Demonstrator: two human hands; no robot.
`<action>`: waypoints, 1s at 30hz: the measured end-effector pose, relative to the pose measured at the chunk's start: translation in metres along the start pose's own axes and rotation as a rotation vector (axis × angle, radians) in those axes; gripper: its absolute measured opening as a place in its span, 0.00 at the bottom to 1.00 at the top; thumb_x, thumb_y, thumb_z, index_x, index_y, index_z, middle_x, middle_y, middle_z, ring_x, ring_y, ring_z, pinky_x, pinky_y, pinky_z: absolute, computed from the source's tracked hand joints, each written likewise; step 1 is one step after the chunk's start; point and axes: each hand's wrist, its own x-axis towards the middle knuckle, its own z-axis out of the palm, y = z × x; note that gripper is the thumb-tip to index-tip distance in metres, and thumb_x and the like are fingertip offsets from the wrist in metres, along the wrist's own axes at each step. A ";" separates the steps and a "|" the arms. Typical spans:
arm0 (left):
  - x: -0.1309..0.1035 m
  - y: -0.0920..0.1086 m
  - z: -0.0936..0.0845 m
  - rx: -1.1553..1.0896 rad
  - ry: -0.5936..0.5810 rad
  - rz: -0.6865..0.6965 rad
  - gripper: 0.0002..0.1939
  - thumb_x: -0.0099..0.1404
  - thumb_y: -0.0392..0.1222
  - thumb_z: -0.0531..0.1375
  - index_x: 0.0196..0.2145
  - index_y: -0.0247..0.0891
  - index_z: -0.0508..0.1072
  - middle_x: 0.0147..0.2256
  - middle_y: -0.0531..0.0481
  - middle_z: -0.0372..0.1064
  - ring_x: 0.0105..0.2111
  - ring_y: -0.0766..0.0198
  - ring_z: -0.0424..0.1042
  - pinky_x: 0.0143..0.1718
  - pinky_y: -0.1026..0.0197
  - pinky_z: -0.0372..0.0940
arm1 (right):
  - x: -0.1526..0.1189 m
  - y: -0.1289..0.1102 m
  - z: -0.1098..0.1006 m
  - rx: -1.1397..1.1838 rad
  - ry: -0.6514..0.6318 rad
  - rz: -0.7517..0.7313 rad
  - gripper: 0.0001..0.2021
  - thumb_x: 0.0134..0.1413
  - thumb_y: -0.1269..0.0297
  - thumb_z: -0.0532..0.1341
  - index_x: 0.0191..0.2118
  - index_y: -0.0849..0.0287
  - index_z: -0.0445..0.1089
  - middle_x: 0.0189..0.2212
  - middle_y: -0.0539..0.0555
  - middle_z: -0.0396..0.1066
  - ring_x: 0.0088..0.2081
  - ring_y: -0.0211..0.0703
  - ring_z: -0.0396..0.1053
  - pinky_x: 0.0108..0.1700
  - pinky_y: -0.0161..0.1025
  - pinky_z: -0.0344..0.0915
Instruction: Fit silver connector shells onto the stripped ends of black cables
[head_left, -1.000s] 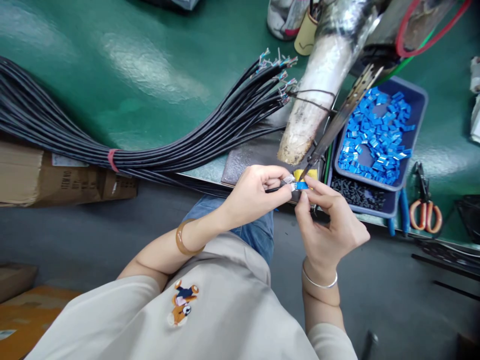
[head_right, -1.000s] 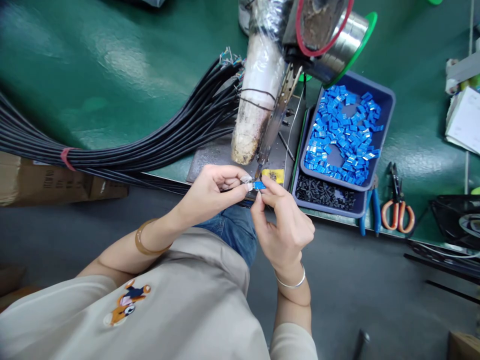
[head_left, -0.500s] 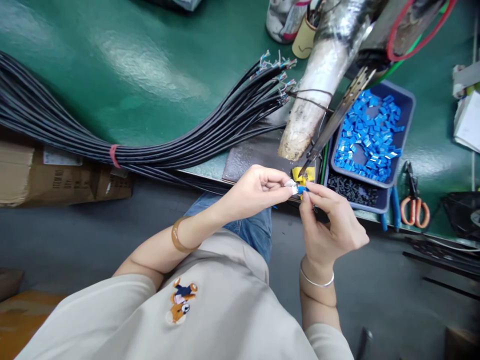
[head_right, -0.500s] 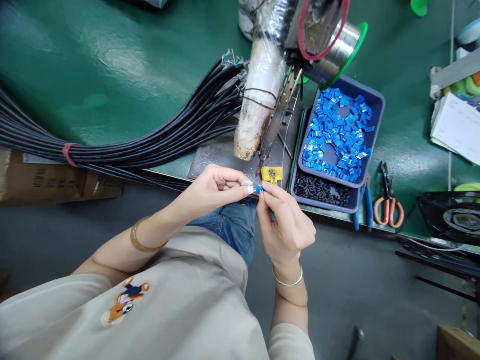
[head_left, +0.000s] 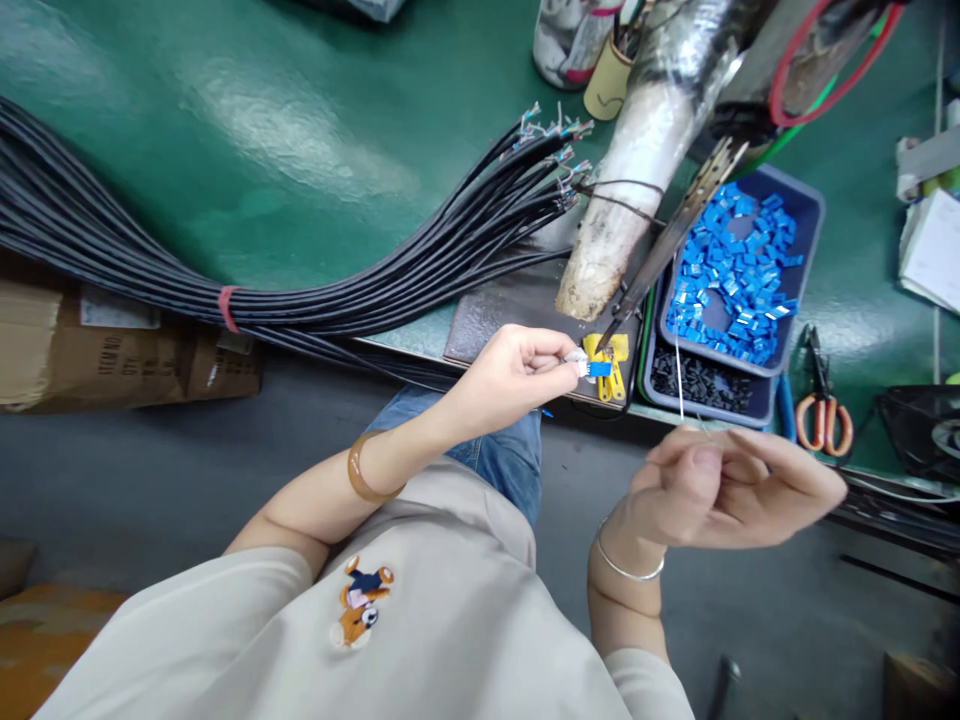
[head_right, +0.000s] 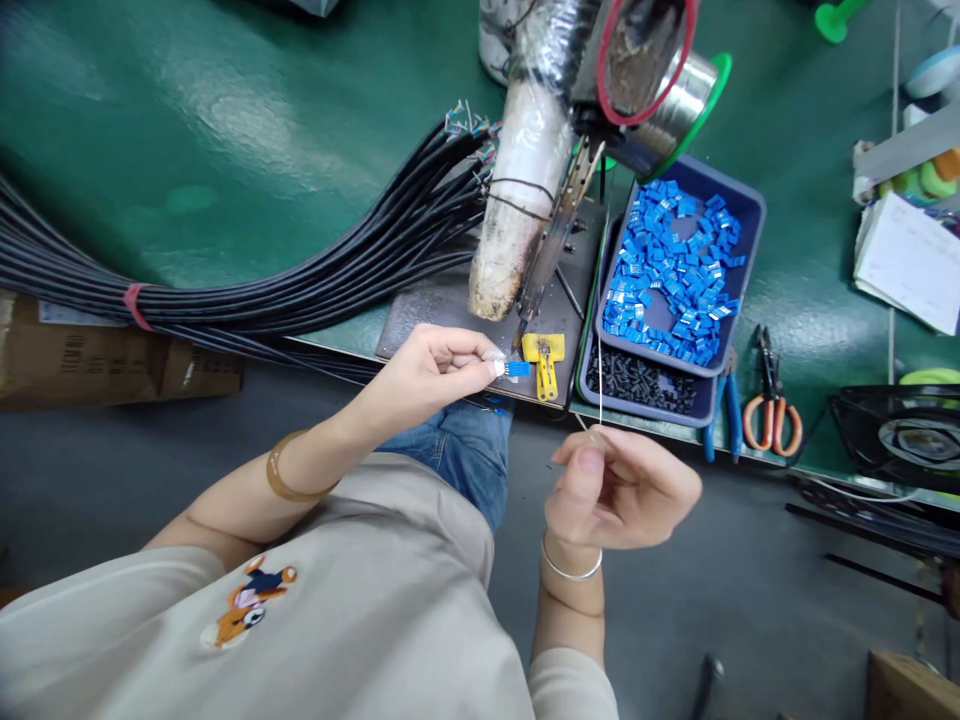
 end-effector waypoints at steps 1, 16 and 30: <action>0.001 0.000 0.000 -0.021 -0.002 -0.011 0.11 0.63 0.41 0.58 0.25 0.33 0.68 0.19 0.58 0.46 0.21 0.74 0.45 0.23 0.65 0.41 | -0.001 0.001 0.000 0.008 -0.002 0.017 0.13 0.56 0.71 0.61 0.48 0.54 0.69 0.26 0.45 0.73 0.15 0.30 0.65 0.13 0.29 0.58; 0.009 0.002 0.002 -0.039 0.059 -0.003 0.09 0.60 0.39 0.59 0.25 0.33 0.70 0.22 0.54 0.55 0.23 0.73 0.51 0.25 0.66 0.48 | -0.005 0.010 0.017 -0.237 -0.314 -0.102 0.10 0.48 0.78 0.65 0.36 0.58 0.68 0.41 0.53 0.78 0.40 0.40 0.78 0.43 0.37 0.77; 0.011 0.002 0.002 -0.078 0.072 -0.025 0.08 0.58 0.38 0.61 0.24 0.33 0.69 0.22 0.54 0.59 0.23 0.74 0.55 0.23 0.68 0.49 | -0.002 0.009 0.017 -0.203 -0.329 -0.064 0.09 0.48 0.79 0.65 0.34 0.59 0.68 0.40 0.53 0.78 0.37 0.39 0.78 0.41 0.35 0.76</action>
